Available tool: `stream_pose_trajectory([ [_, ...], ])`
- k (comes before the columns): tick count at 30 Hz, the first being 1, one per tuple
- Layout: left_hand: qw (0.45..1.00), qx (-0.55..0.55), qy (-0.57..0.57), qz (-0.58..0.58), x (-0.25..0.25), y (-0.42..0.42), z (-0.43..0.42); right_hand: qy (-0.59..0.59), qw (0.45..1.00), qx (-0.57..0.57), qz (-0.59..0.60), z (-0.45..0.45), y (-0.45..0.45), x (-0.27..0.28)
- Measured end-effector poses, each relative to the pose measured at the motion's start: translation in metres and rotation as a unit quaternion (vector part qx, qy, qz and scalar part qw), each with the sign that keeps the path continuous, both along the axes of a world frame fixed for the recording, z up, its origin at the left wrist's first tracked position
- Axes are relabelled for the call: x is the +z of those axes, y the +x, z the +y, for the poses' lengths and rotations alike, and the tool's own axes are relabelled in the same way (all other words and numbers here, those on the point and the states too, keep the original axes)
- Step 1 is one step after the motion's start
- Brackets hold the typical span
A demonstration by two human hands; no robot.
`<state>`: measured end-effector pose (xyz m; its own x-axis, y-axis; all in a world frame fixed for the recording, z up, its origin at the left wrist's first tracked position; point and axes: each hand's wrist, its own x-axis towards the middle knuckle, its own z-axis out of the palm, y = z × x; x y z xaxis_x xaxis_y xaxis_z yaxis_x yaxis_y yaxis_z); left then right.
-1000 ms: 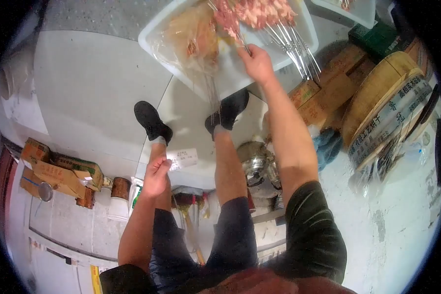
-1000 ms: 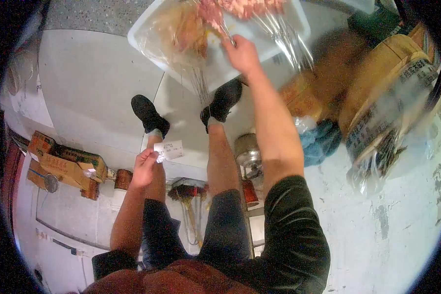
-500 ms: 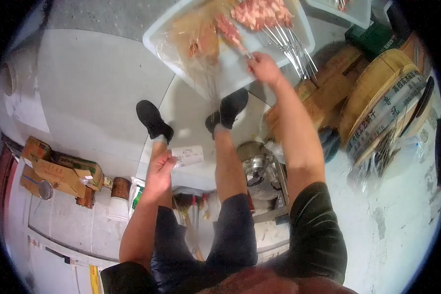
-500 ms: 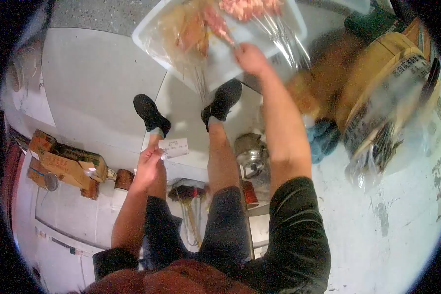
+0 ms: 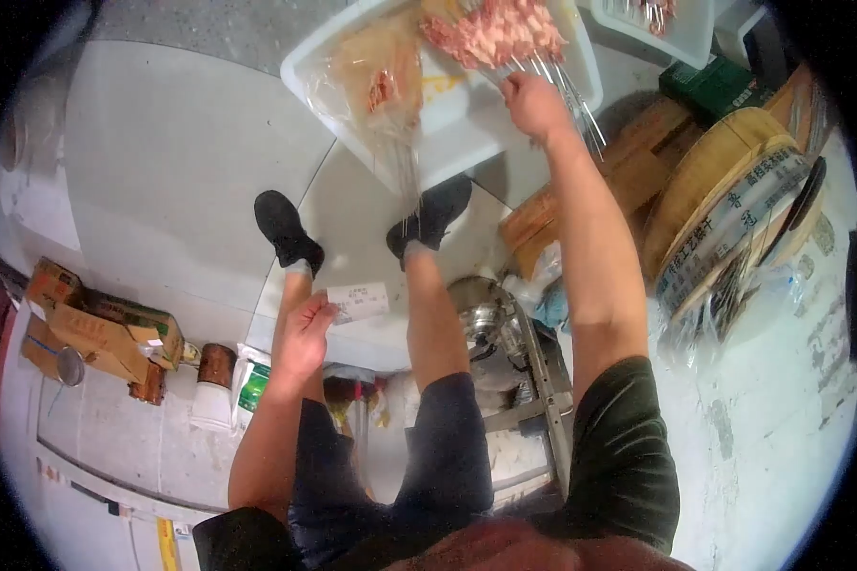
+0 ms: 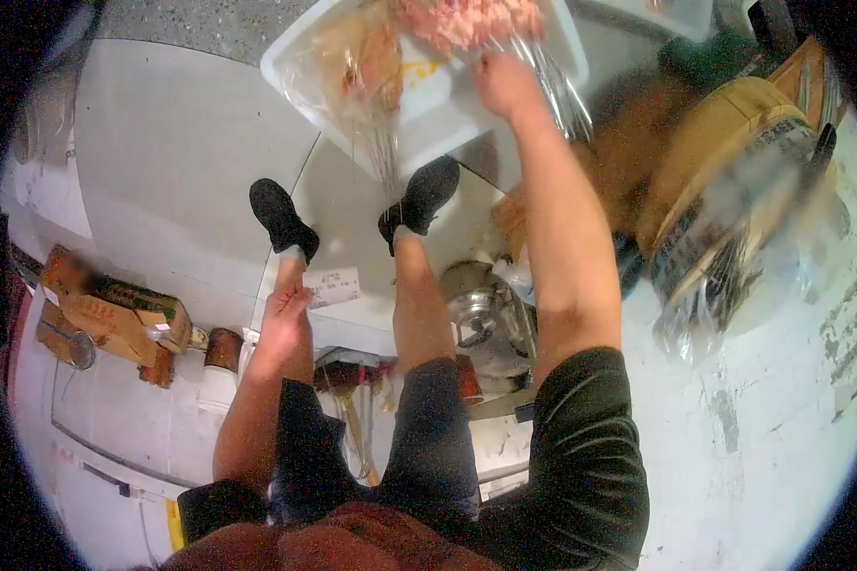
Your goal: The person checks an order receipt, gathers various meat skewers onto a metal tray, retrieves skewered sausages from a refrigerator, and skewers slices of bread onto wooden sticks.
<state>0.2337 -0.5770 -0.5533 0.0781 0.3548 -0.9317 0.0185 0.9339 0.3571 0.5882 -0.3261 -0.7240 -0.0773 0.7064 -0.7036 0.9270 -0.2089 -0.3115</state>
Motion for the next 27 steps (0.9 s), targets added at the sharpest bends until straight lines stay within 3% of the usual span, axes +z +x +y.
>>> stream_pose_trajectory([
  [7,1.0,0.012,0.004,-0.005,0.005,-0.001,0.005,0.047,0.997,-0.057,-0.036,-0.016,0.007,-0.012],
  [10,0.999,0.041,0.027,-0.006,0.008,-0.002,0.004,0.02,0.989,-0.146,0.03,-0.029,0.006,0.015],
  [13,1.0,0.002,0.016,0.023,0.018,-0.006,0.005,0.025,0.978,-0.204,0.03,-0.046,-0.001,0.051],
  [15,1.0,0.01,-0.001,0.008,0.024,-0.01,0.003,0.096,0.98,-0.17,0.036,-0.07,0.008,0.056],
  [17,0.996,0.08,-0.021,-0.047,0.034,-0.011,0.004,0.111,0.974,-0.193,0.046,-0.078,0.002,0.088],
  [20,0.99,0.087,0.036,-0.103,0.063,-0.009,0.022,0.101,0.956,-0.264,0.073,-0.089,-0.014,0.15],
  [27,0.988,-0.041,0.137,0.052,0.167,0.008,0.065,0.162,0.919,-0.341,0.118,-0.118,-0.052,0.309],
])
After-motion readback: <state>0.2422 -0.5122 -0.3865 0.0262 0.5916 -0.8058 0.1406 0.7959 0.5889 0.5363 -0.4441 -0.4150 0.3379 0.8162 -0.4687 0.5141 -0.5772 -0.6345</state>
